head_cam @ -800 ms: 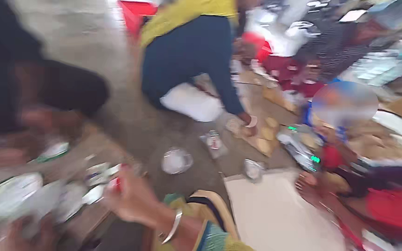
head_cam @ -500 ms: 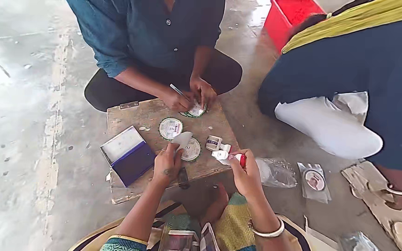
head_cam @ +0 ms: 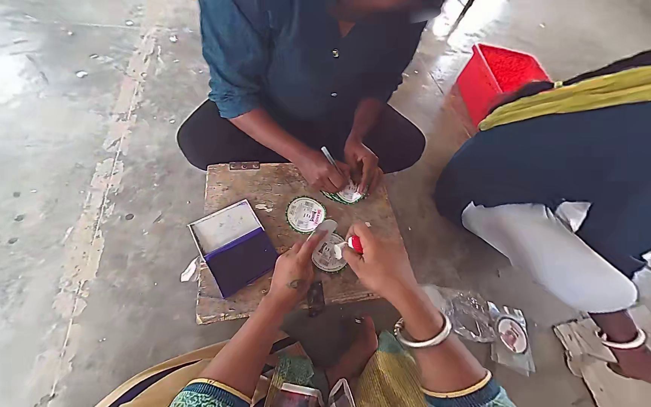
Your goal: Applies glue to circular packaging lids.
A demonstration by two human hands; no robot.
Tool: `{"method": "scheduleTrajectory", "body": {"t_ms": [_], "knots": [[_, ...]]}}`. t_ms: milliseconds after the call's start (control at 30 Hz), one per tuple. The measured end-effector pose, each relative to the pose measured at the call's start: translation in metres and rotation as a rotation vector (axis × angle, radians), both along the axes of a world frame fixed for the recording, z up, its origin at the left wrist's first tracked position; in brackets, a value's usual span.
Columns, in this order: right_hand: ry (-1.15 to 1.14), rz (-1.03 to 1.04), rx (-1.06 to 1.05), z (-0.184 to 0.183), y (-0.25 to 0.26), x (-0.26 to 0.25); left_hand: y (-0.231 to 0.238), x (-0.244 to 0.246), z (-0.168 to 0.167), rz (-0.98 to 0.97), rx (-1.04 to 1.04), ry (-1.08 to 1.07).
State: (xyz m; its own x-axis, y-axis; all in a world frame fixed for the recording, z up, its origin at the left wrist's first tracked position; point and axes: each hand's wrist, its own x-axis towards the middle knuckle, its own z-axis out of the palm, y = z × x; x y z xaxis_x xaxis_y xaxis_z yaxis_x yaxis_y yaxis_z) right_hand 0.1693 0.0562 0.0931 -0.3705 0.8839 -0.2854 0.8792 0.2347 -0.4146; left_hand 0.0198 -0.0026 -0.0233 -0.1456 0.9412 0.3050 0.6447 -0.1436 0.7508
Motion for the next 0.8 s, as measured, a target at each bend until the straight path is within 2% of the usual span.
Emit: {"method": "scheduleTrajectory", "body": {"t_ms": [233,367,533,633,700,800], "knots": [[-0.061,0.298,0.050,-0.010,0.035,0.008,0.000,-0.003,0.009,-0.090,-0.132,-0.066],[0.023,0.405,0.175,-0.011,0.043,0.005,0.000,-0.006,0.009,-0.120,-0.148,-0.060],[-0.040,0.469,0.066,-0.032,0.038,-0.013,0.002,-0.007,0.010,-0.128,-0.154,-0.063],[-0.068,0.449,0.039,-0.024,0.038,-0.006,0.000,-0.005,0.012,-0.126,-0.186,-0.061],[0.100,0.366,0.156,-0.015,0.040,0.008,0.002,-0.009,0.016,-0.146,-0.240,-0.041],[0.375,0.273,0.364,0.010,0.039,0.022,0.001,-0.006,0.011,-0.140,-0.190,-0.040]]}}
